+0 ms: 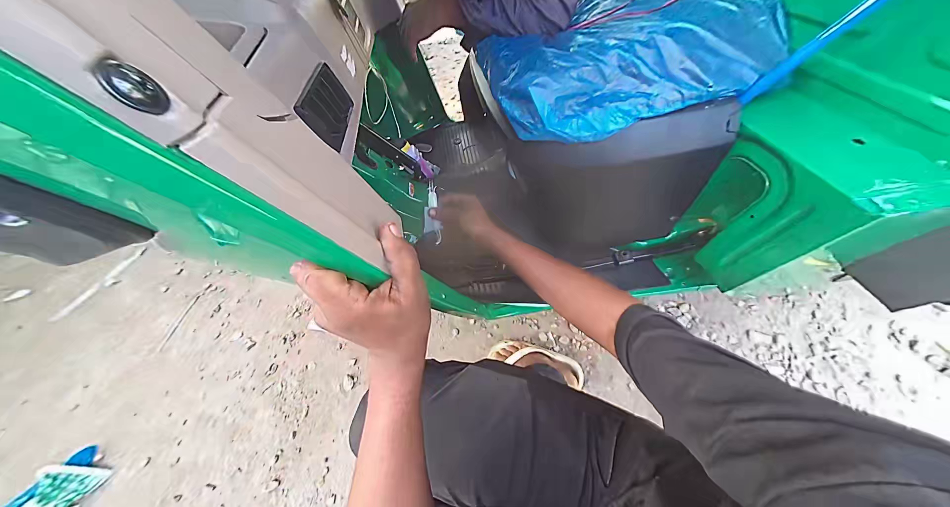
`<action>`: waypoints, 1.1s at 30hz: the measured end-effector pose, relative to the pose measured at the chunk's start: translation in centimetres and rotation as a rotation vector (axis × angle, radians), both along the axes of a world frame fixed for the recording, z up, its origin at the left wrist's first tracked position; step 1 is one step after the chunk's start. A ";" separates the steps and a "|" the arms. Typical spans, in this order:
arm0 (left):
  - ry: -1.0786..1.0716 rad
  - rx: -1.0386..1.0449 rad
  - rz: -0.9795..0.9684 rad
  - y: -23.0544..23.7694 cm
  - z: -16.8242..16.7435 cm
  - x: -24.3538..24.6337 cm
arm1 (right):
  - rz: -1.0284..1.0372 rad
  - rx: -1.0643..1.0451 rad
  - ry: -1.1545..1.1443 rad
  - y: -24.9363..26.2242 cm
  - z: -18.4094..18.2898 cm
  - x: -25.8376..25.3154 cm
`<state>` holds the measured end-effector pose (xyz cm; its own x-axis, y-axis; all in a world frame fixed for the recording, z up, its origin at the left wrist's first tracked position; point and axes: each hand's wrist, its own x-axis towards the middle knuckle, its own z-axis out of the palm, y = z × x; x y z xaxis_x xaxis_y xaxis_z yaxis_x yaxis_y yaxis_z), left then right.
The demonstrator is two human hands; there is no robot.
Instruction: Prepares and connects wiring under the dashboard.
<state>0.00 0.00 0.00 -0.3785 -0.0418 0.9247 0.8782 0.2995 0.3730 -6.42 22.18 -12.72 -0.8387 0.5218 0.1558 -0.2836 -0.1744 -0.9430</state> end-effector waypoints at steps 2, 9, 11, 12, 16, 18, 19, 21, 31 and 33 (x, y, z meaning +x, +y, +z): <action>-0.021 -0.060 0.000 -0.8 0.0 -0.1 | -0.061 0.125 0.120 -0.8 3.3 4.4; -0.059 -0.082 -0.047 -1.3 1.3 0.0 | -0.286 0.635 0.383 -2.9 14.9 16.6; -0.088 -0.083 -0.048 -1.4 1.7 0.2 | -0.321 0.707 0.440 -3.7 17.2 18.7; -0.108 -0.082 -0.056 -1.5 1.7 0.4 | -0.334 0.732 0.463 -4.2 18.0 19.6; -0.199 -0.066 -0.101 -1.8 2.2 0.8 | -0.422 0.838 0.541 -5.5 20.5 21.3; -0.229 -0.061 -0.107 -1.8 2.1 1.1 | -0.449 0.846 0.565 -5.7 21.1 21.5; -0.243 -0.057 -0.111 -1.8 2.1 1.2 | -0.451 0.838 0.581 -5.7 21.5 21.5; -0.252 -0.048 -0.117 -1.8 2.4 1.2 | -0.434 0.812 0.609 -5.8 22.5 21.2; -0.231 0.014 -0.224 -1.7 2.0 1.3 | -0.055 0.385 0.647 -5.2 24.1 19.9; -0.225 0.024 -0.235 -1.7 1.9 1.4 | -0.001 0.304 0.628 -4.5 23.9 19.2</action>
<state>1.36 -1.66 1.87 -0.5754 0.0498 0.8163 0.8167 0.0873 0.5704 12.79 17.67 11.22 -0.5417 0.3786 0.7505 -0.7913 0.0717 -0.6072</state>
